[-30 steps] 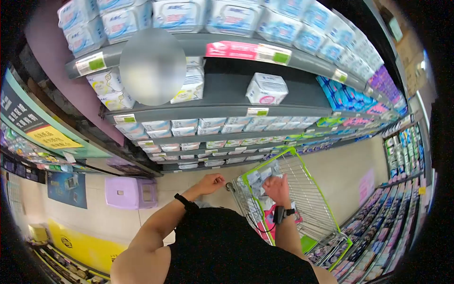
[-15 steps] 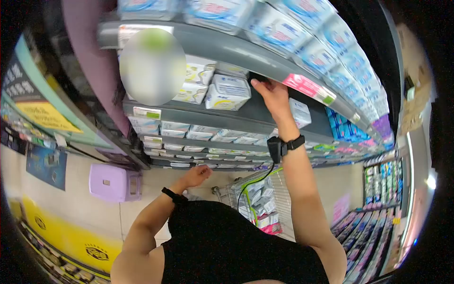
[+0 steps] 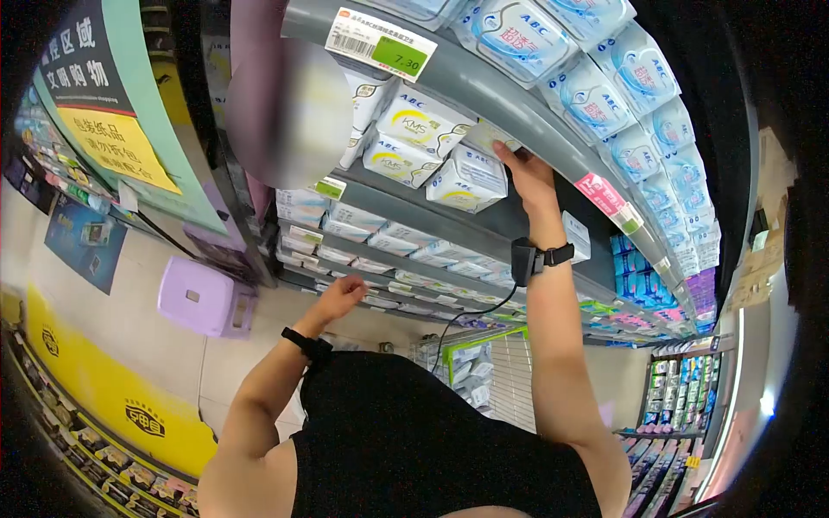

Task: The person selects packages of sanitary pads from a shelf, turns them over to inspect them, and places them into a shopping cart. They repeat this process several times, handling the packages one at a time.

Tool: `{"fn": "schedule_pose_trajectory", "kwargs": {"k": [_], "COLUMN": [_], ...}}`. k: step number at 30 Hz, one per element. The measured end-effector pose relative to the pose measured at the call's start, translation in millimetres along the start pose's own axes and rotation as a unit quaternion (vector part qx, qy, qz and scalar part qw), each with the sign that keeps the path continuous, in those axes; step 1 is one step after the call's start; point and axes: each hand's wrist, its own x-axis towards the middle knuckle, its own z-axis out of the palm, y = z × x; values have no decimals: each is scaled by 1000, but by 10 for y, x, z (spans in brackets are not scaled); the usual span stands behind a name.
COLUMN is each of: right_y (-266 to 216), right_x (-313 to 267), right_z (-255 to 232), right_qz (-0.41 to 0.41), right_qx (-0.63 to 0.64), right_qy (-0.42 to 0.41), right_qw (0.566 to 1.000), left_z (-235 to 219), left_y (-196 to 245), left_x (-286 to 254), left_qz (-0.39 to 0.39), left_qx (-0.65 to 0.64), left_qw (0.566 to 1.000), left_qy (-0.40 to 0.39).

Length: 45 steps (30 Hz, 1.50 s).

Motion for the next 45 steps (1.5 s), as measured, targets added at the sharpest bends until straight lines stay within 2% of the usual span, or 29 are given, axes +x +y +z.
{"fn": "schedule_pose_trajectory", "kwargs": {"k": [2, 5, 8, 11, 15, 18, 19, 20, 22, 24, 25, 26, 27, 28, 29, 31, 32, 33, 34, 36, 37, 40, 41, 44, 45], "right_y": [-96, -50, -141, -235, -272, -236, -213, -155, -22, 20, 103, -111, -65, 43, 105, 240, 280, 91, 99, 153, 123, 158, 145, -63, -61], "right_x": [-28, -106, -290, -576, -1133, -1700, -1908, -2151, -2714, -3174, -3353, -3388, -3581, -3776, -3922, -4239, -4372, -4353, -4445, -4663, -4773, -5176, -5281, -5407, -5496], "right_z": [-24, -76, -163, -263, -317, -340, -328, -360, -389, -424, -476, -434, -425, -397, -364, -257, -222, -255, -293, -322, -354, -520, -533, -538, -579], "right_qz": [35, 45, 24, 22, 26, 56, 37, 48, 65, 170, 231, 256, 291, 326, 315, 392, 428, 431, 460, 519, 523, 513, 485, 331, 321], "right_qx": [37, 96, 81, 113, 208, 238, 241, 246, 257, 342, 335, 369, 354, 339, 335, 349, 358, 325, 345, 389, 386, 329, 271, 131, 174], "right_qy": [-12, 8, 38, 77, 82, 99, 106, 81, 50, -31, -98, -71, -64, -61, -64, 4, 37, 51, 63, 78, 81, 7, 14, 183, 195], "right_qw": [999, 994, 996, 990, 974, 965, 964, 965, 963, 924, 908, 891, 887, 880, 886, 851, 829, 840, 815, 757, 756, 793, 831, 916, 910], "left_z": [-22, -35, -49, -48, 36, 150, 214, 286, 447, 686, 814, 929, 1044, 1121, 1177, 1320, 1420, 1530, 1659, 1863, 1924, 2118, 2167, 2410, 2490], "left_y": [17, 133, 185, 307, 69, 215, 353, 495, 926, 1294, 1421, 1471, 1429, 1453, 1523, 1690, 1702, 1699, 1704, 1676, 1688, 1652, 1616, 1527, 1490], "left_x": [-6, -58, -97, -160, -150, -149, -148, -166, -276, -286, -318, -340, -312, -287, -281, -287, -288, -294, -307, -307, -302, -364, -400, -515, -565], "left_qz": [5, -13, -29, -47, -33, -10, 3, 17, 63, 146, 196, 245, 357, 412, 465, 537, 526, 514, 502, 441, 407, 317, 287, 243, 228], "left_qx": [38, 67, 118, 114, 121, 159, 179, 200, 243, 273, 278, 277, 223, 228, 232, 272, 279, 286, 294, 230, 206, 167, 160, 153, 151], "left_qw": [999, 997, 992, 991, 988, 980, 975, 969, 954, 936, 928, 918, 899, 867, 832, 757, 748, 738, 729, 771, 785, 819, 829, 840, 843], "left_qy": [-12, -19, -20, -48, -84, -120, -132, -145, -165, -166, -154, -143, -122, -160, -194, -255, -294, -330, -362, -399, -419, -449, -452, -460, -463]}}
